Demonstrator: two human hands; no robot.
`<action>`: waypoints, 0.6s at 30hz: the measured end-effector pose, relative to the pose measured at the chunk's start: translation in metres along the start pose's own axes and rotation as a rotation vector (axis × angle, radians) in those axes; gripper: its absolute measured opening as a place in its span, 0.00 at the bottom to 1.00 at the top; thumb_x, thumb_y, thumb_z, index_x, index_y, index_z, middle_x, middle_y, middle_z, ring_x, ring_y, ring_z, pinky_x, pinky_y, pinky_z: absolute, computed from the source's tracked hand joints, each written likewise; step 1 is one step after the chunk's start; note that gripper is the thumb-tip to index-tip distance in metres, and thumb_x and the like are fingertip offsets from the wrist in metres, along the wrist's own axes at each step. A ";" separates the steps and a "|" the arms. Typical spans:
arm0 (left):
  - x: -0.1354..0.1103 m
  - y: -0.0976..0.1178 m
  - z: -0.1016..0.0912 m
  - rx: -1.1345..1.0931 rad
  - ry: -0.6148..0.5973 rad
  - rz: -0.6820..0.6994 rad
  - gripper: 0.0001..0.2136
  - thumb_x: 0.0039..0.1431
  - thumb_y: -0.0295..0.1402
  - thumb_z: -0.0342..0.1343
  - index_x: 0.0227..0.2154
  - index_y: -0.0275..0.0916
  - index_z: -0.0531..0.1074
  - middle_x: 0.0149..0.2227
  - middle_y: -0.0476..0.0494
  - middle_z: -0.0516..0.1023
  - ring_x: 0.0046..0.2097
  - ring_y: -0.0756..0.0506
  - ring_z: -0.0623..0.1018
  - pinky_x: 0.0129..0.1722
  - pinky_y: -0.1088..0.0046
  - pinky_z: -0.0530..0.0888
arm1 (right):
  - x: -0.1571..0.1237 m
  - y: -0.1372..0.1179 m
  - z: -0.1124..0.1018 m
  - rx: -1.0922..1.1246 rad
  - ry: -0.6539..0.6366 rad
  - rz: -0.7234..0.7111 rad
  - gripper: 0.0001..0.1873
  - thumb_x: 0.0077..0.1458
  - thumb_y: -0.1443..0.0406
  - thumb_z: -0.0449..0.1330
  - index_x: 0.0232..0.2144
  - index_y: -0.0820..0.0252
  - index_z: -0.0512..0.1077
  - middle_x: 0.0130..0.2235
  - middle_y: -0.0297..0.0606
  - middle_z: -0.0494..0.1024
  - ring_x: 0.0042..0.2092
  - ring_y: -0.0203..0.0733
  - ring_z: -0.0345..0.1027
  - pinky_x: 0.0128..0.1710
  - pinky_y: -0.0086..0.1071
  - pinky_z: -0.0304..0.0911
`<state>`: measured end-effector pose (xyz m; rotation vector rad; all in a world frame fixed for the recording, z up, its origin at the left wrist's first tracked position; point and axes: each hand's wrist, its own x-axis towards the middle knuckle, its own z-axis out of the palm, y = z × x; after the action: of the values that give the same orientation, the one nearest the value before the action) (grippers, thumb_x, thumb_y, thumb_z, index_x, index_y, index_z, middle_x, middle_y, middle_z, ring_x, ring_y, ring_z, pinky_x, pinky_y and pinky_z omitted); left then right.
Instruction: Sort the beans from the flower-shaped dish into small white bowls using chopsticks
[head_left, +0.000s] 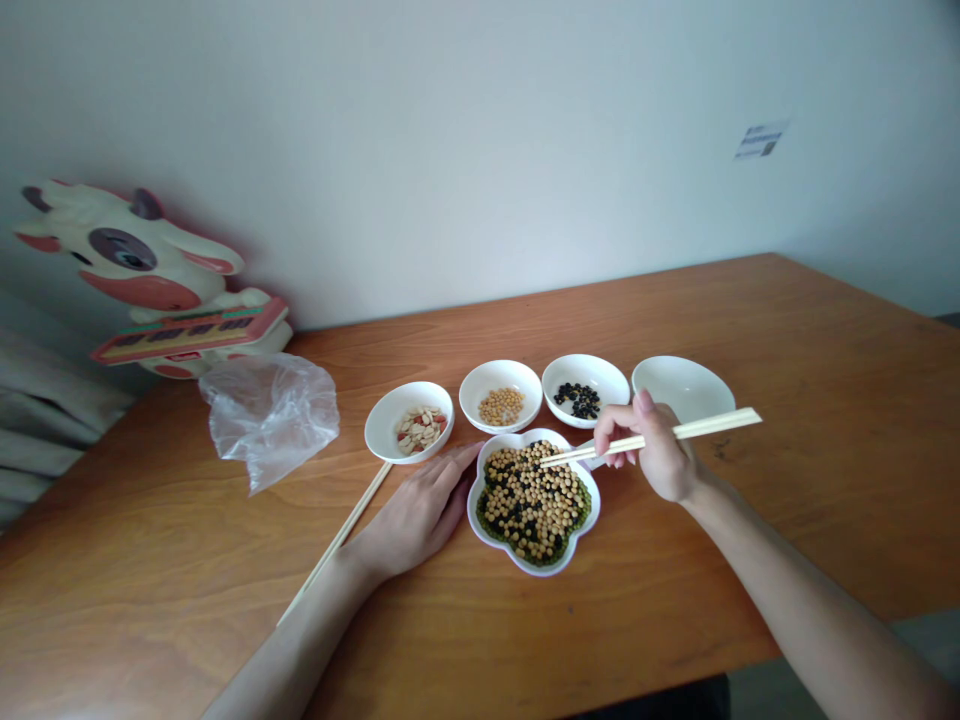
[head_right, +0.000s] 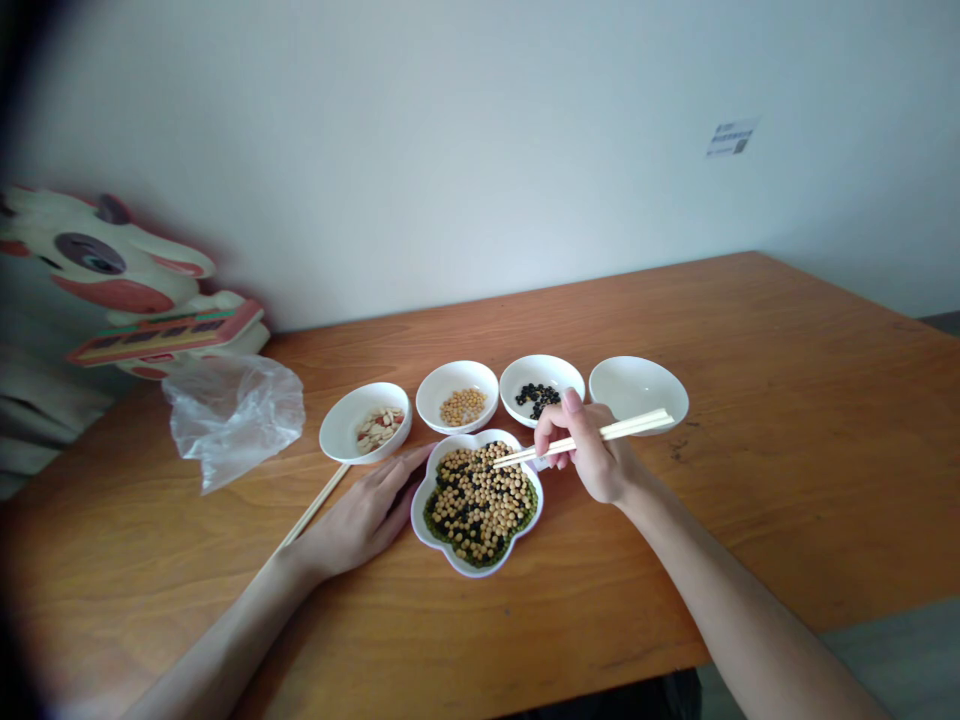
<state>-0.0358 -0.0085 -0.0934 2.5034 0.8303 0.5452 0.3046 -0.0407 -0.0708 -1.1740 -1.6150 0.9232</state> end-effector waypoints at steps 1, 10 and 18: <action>0.000 0.000 0.000 0.002 0.003 0.000 0.26 0.74 0.30 0.48 0.72 0.43 0.55 0.68 0.37 0.68 0.66 0.37 0.72 0.66 0.53 0.72 | 0.000 0.001 -0.001 0.007 -0.007 0.005 0.45 0.70 0.40 0.33 0.23 0.59 0.76 0.20 0.38 0.74 0.23 0.39 0.67 0.24 0.32 0.60; 0.000 0.000 0.000 0.008 -0.012 -0.010 0.26 0.74 0.30 0.48 0.72 0.43 0.55 0.69 0.38 0.67 0.67 0.38 0.71 0.67 0.55 0.71 | 0.000 -0.002 -0.008 -0.011 -0.022 0.037 0.46 0.69 0.39 0.32 0.22 0.58 0.75 0.20 0.39 0.73 0.24 0.40 0.67 0.24 0.33 0.58; -0.004 -0.006 0.003 0.026 -0.012 -0.004 0.27 0.74 0.30 0.48 0.72 0.43 0.53 0.69 0.36 0.66 0.68 0.37 0.70 0.68 0.53 0.70 | -0.001 -0.001 -0.005 -0.020 -0.046 -0.001 0.45 0.70 0.40 0.33 0.24 0.59 0.76 0.21 0.38 0.74 0.24 0.39 0.68 0.24 0.32 0.59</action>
<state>-0.0394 -0.0077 -0.1001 2.5251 0.8435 0.5213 0.3092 -0.0415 -0.0682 -1.1731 -1.6644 0.9417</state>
